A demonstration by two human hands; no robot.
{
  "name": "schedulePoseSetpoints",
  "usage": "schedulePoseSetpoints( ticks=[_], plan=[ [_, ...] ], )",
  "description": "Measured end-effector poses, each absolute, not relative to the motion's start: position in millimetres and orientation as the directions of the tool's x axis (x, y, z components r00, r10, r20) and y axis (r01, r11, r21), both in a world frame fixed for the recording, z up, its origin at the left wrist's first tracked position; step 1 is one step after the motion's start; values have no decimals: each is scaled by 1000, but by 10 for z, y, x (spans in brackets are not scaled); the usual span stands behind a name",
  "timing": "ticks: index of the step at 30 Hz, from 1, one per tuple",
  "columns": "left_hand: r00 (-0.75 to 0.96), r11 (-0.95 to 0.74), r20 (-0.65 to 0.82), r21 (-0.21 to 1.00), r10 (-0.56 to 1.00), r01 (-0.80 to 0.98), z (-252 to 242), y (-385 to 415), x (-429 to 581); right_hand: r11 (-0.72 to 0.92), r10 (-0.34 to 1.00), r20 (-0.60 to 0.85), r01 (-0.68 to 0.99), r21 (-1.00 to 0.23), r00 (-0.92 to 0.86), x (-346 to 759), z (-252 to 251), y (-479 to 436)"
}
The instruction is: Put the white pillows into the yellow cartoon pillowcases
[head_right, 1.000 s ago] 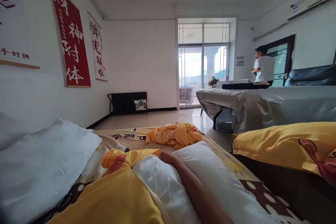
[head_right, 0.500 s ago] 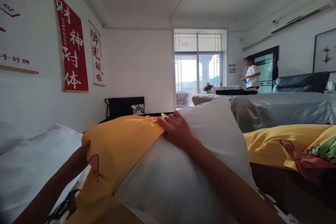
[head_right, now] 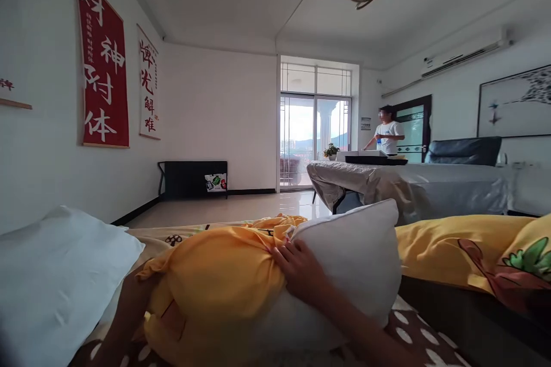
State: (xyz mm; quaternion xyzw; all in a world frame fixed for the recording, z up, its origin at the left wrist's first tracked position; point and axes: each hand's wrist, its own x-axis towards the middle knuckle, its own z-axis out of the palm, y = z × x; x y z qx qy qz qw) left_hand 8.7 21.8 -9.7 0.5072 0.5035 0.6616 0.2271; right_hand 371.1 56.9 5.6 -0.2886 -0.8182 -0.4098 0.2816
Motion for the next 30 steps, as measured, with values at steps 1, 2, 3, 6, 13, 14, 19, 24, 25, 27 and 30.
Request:
schedulePoseSetpoints(
  ticks=[1, 2, 3, 6, 13, 14, 19, 24, 25, 27, 30],
  plan=[
    [-381, -386, 436, 900, 816, 202, -107, 188, 23, 518, 299, 693, 721, 460, -656, 3704, 140, 572],
    [-359, -384, 431, 902, 828, 198, -89, 145, -34, 535, 371, 674, 740, 408, -639, 3708, 259, 556],
    [-326, -381, 428, 903, 843, 199, -51, 92, -80, 551, 443, 638, 753, 360, -630, 3724, 400, 520],
    [-276, -365, 424, 899, 863, 241, 104, -71, -123, 635, 543, 491, 715, 291, -682, 3752, 838, 294],
    [-434, -374, 454, 890, 778, 261, 238, -276, 39, 724, 229, 912, 686, 73, -339, 2507, 1112, -127],
    [-421, -371, 454, 890, 785, 266, 241, -300, 40, 780, 230, 865, 616, 111, -447, 2275, 1067, -86],
    [-329, -312, 402, 904, 855, 294, 249, -350, -76, 911, 270, 606, 402, 92, -748, 1872, 833, 313],
    [-97, -288, 345, 882, 933, 373, 274, -370, -297, 872, 110, 686, 401, 281, -719, 2089, 822, 494],
    [-46, -305, 353, 861, 935, 407, 279, -400, -334, 832, 53, 714, 427, 355, -698, 2102, 847, 502],
    [-4, -351, 396, 818, 918, 455, 278, -487, -375, 739, -61, 769, 489, 463, -636, 2108, 894, 515],
    [89, -446, 461, 762, 883, 470, 234, -647, -352, 689, -156, 842, 554, 468, -517, 2142, 915, 542]
  ],
)
